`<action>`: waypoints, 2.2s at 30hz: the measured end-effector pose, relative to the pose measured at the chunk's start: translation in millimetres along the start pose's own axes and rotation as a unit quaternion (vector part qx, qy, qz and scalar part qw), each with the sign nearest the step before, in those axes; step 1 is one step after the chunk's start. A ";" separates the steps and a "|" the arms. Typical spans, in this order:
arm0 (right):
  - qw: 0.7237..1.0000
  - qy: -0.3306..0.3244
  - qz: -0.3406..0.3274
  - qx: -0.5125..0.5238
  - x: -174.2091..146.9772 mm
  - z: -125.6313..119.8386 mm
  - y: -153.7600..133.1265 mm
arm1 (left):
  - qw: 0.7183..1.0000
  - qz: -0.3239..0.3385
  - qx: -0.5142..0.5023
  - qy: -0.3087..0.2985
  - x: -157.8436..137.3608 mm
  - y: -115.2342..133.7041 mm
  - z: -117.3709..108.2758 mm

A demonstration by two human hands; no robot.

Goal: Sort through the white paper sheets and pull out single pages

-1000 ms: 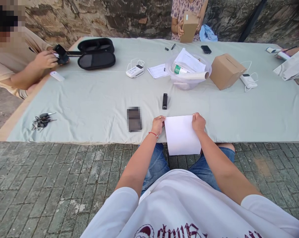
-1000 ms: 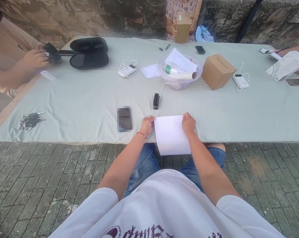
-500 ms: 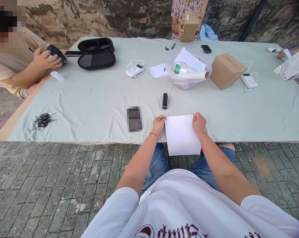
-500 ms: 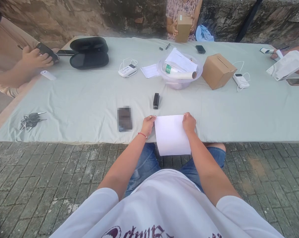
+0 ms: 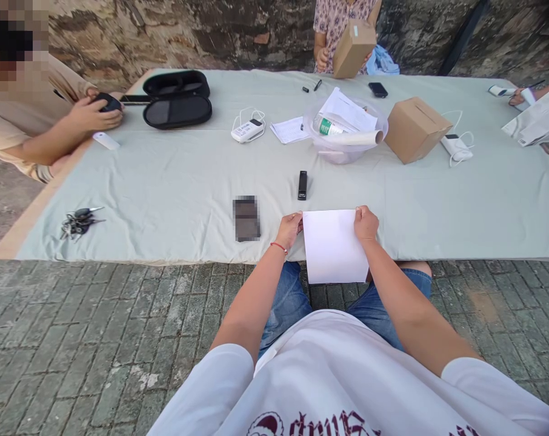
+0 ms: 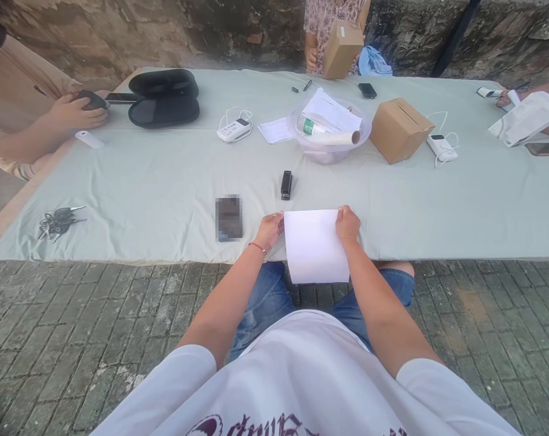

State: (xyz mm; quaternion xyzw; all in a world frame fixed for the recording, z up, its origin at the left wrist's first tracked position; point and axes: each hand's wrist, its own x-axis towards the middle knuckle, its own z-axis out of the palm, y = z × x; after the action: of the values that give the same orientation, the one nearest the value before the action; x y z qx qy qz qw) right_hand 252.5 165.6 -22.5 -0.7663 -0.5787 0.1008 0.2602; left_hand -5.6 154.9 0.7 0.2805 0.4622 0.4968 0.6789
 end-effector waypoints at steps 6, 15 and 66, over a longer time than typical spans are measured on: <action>1.000 -0.006 0.003 -0.002 0.8 0.5 0.4 | 1.000 0.007 0.021 0.009 0.7 -1.9 1.1; 0.998 0.015 -0.007 0.065 0.1 -0.4 2.8 | 0.990 0.051 0.121 0.050 3.4 -10.3 0.1; 0.975 -0.150 0.000 0.162 7.3 -23.9 12.4 | 0.957 0.054 0.224 0.175 3.6 -7.9 12.0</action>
State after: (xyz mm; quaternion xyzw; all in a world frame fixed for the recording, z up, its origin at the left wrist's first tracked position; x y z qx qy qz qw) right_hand 276.0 163.4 -7.7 -0.6903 -0.5870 0.3069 0.2911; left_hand 8.8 156.5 -2.1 0.3590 0.6573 0.4574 0.4794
